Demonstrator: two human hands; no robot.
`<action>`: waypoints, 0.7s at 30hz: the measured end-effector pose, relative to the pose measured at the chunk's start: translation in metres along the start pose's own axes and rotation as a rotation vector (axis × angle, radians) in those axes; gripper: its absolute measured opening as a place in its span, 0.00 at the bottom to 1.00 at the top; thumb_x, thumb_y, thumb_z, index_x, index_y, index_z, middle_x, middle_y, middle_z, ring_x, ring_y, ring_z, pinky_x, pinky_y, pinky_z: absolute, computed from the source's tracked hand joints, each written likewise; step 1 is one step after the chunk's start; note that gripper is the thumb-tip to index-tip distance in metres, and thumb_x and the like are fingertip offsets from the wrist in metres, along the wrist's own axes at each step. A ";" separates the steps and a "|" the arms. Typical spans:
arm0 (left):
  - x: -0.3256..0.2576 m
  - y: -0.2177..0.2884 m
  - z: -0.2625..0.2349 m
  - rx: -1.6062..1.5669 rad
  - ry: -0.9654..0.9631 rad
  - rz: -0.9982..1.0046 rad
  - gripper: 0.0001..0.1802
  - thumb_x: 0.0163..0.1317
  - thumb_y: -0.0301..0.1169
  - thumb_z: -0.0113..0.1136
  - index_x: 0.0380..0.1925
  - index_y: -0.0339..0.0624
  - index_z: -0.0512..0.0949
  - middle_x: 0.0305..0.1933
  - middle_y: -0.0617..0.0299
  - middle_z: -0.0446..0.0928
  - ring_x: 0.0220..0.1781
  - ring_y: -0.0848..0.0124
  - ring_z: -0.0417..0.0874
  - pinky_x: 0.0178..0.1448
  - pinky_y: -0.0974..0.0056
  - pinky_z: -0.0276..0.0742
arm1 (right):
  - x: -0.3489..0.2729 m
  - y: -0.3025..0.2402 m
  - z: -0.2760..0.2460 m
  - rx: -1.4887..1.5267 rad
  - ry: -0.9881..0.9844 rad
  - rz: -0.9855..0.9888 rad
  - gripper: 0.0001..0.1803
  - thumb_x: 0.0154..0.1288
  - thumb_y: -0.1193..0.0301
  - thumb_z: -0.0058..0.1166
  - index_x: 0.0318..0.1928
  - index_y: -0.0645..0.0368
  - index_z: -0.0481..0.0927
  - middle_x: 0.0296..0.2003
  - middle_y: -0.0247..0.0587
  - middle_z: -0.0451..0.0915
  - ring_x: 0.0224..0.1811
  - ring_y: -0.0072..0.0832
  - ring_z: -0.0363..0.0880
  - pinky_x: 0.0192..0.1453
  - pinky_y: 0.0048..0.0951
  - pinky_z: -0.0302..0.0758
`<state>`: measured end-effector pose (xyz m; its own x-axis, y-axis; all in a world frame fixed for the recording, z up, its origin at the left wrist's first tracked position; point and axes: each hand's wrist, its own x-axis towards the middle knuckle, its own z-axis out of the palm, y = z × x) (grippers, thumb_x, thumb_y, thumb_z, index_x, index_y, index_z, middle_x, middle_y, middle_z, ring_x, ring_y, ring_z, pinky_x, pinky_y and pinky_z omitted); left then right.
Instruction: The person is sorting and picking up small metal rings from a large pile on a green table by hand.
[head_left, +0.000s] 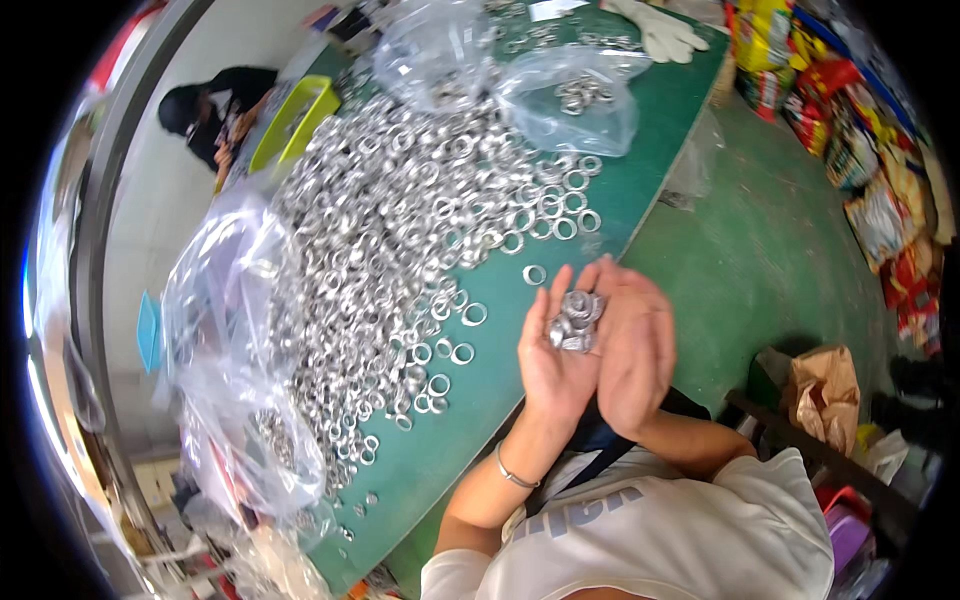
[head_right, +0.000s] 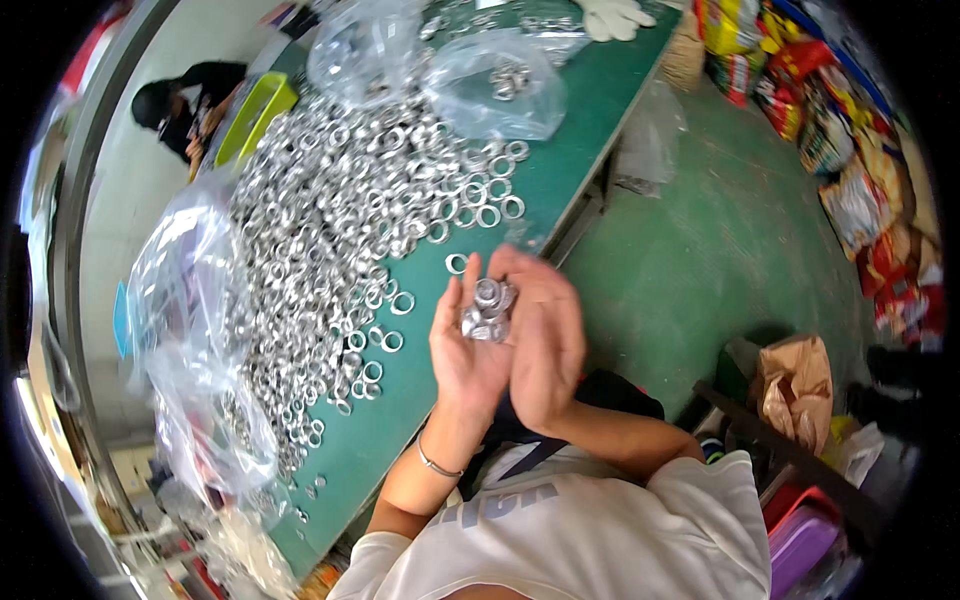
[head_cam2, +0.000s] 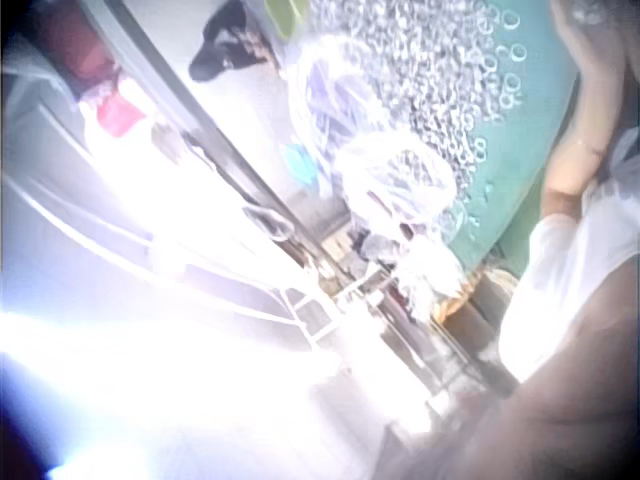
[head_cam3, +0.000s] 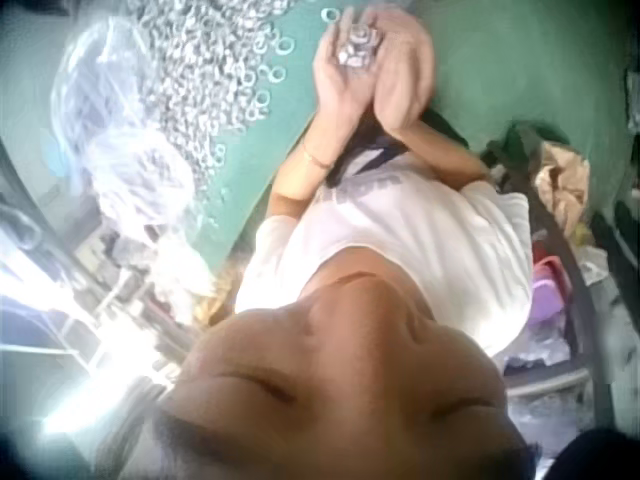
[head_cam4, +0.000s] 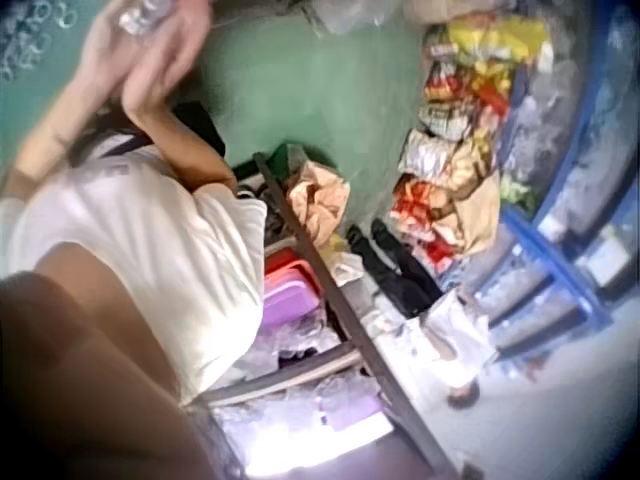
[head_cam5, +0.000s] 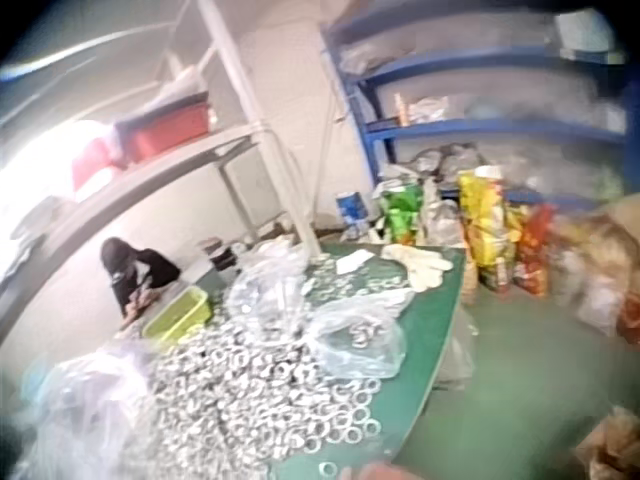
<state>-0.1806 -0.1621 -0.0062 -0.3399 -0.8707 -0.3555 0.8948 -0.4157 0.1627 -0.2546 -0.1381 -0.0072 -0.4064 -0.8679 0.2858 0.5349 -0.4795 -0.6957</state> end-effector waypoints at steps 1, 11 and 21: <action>-0.001 -0.003 0.006 -0.025 0.048 0.039 0.20 0.71 0.40 0.45 0.59 0.44 0.70 0.62 0.50 0.72 0.65 0.56 0.71 0.70 0.50 0.67 | -0.002 0.006 -0.012 -0.093 0.044 -0.054 0.23 0.75 0.69 0.30 0.64 0.71 0.59 0.64 0.58 0.63 0.70 0.41 0.59 0.74 0.42 0.50; -0.017 -0.026 -0.003 1.642 -0.288 0.795 0.30 0.68 0.36 0.41 0.66 0.28 0.59 0.71 0.40 0.57 0.74 0.46 0.55 0.75 0.51 0.46 | 0.009 -0.005 -0.001 -0.095 0.069 0.430 0.22 0.76 0.65 0.31 0.60 0.64 0.70 0.59 0.42 0.71 0.61 0.29 0.69 0.67 0.28 0.63; -0.027 -0.011 0.030 1.591 -0.380 0.839 0.30 0.62 0.23 0.47 0.66 0.30 0.58 0.71 0.39 0.53 0.75 0.45 0.52 0.73 0.51 0.53 | 0.014 -0.002 -0.023 0.735 0.334 1.147 0.14 0.70 0.65 0.46 0.49 0.58 0.77 0.41 0.37 0.80 0.42 0.28 0.79 0.47 0.29 0.77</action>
<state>-0.1902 -0.1415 0.0293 -0.2428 -0.8671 0.4349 -0.1692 0.4793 0.8612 -0.2781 -0.1467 -0.0169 0.4167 -0.7957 -0.4396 0.9028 0.4187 0.0980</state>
